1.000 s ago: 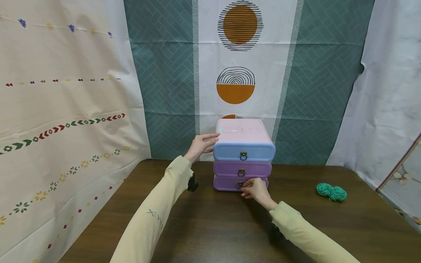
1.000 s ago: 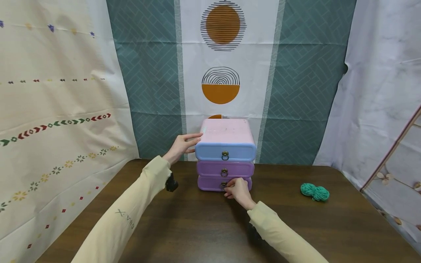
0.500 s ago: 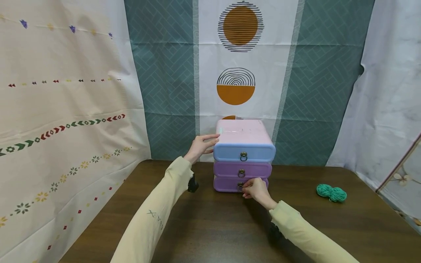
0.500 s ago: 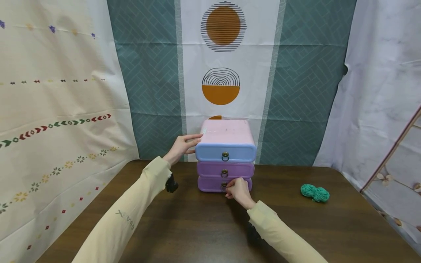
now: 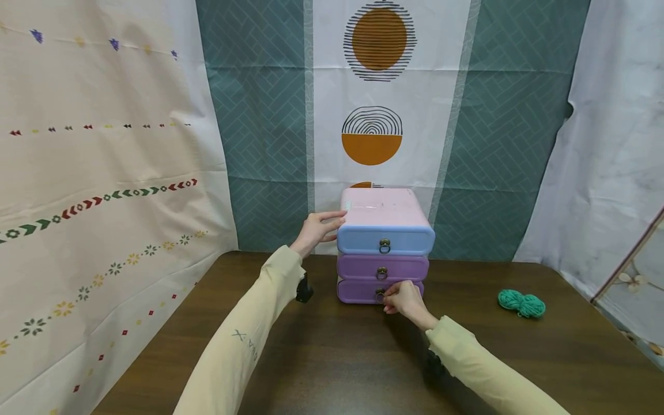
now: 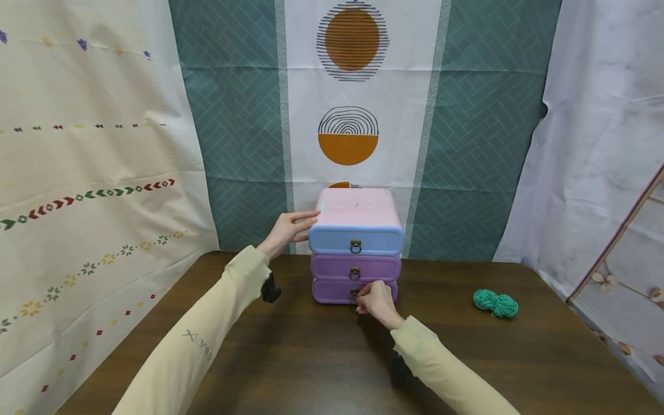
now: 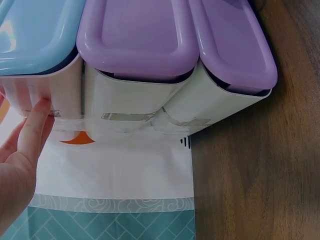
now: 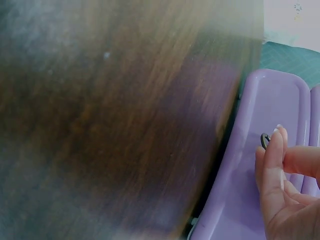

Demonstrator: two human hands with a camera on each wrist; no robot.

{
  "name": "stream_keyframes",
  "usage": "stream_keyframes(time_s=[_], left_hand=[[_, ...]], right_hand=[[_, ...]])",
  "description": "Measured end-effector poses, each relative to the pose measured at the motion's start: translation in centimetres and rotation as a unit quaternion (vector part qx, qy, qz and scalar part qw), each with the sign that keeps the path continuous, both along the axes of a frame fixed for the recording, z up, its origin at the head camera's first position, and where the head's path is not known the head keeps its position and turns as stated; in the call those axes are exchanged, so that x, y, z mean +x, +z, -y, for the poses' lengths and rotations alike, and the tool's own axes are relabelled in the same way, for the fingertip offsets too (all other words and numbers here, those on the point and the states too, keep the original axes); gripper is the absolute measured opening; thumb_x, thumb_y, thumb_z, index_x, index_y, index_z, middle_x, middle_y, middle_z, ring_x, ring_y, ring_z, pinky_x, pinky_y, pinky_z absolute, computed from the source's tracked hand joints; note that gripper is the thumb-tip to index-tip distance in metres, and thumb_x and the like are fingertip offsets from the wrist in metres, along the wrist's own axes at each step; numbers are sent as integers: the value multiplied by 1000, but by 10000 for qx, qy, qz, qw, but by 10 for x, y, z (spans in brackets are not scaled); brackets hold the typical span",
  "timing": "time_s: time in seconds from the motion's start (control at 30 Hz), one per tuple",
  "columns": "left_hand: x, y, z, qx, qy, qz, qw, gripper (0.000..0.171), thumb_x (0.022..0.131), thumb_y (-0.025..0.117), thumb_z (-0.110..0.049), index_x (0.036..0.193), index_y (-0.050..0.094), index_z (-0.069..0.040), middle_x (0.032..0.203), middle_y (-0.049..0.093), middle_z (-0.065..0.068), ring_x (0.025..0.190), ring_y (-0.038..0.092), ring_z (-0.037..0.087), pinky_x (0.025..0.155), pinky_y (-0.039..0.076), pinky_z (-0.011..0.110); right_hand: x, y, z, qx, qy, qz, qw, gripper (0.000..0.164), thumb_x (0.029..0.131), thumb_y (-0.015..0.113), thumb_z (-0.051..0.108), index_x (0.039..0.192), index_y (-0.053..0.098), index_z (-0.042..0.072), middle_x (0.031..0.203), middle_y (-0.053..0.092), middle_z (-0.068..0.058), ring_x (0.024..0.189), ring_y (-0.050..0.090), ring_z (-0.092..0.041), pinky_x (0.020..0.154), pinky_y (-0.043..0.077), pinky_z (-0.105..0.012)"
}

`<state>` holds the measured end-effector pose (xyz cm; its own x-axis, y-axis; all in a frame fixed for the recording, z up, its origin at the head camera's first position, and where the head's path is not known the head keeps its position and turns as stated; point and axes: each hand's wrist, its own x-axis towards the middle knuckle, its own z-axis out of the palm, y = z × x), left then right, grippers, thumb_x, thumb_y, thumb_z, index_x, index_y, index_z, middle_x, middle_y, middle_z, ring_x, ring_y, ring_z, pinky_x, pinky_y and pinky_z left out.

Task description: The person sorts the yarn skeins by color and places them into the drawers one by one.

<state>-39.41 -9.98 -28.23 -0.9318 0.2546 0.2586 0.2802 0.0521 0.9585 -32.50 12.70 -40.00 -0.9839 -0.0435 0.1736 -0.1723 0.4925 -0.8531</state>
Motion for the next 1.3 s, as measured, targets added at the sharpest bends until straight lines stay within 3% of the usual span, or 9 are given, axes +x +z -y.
stream_keyframes(time_s=[0.4, 0.63, 1.03, 1.3], left_hand=[[-2, -1, 0, -22, -9, -78, 10000, 35, 85, 66, -23, 117, 63, -10, 120, 54, 6, 94, 59, 19, 73, 51, 32], [-2, -1, -1, -6, 6, -53, 10000, 35, 84, 66, -23, 117, 64, -11, 119, 54, 6, 93, 59, 19, 73, 51, 32], [0, 0, 2, 14, -76, -128, 9999, 36, 85, 65, -22, 119, 62, -9, 121, 53, 6, 95, 58, 20, 75, 51, 33], [2, 0, 3, -2, -94, -78, 9999, 35, 85, 65, -22, 118, 62, -10, 120, 53, 6, 94, 59, 19, 74, 51, 33]], right_hand=[[1, 3, 0, -44, -35, 174, 9998, 5, 76, 61, -11, 74, 65, -11, 55, 60, -10, 49, 60, -19, 52, 53, -36], [4, -1, 2, -506, -173, 218, 9983, 6, 76, 60, -13, 81, 63, -14, 59, 61, -13, 50, 61, -21, 49, 53, -30], [7, -1, 4, -447, -122, -76, 9989, 6, 74, 60, -14, 71, 63, -10, 59, 60, -11, 54, 62, -23, 50, 53, -30], [11, -1, 7, -744, -148, 167, 9970, 9, 75, 62, -13, 71, 58, -6, 62, 60, -14, 55, 62, -25, 51, 53, -34]])
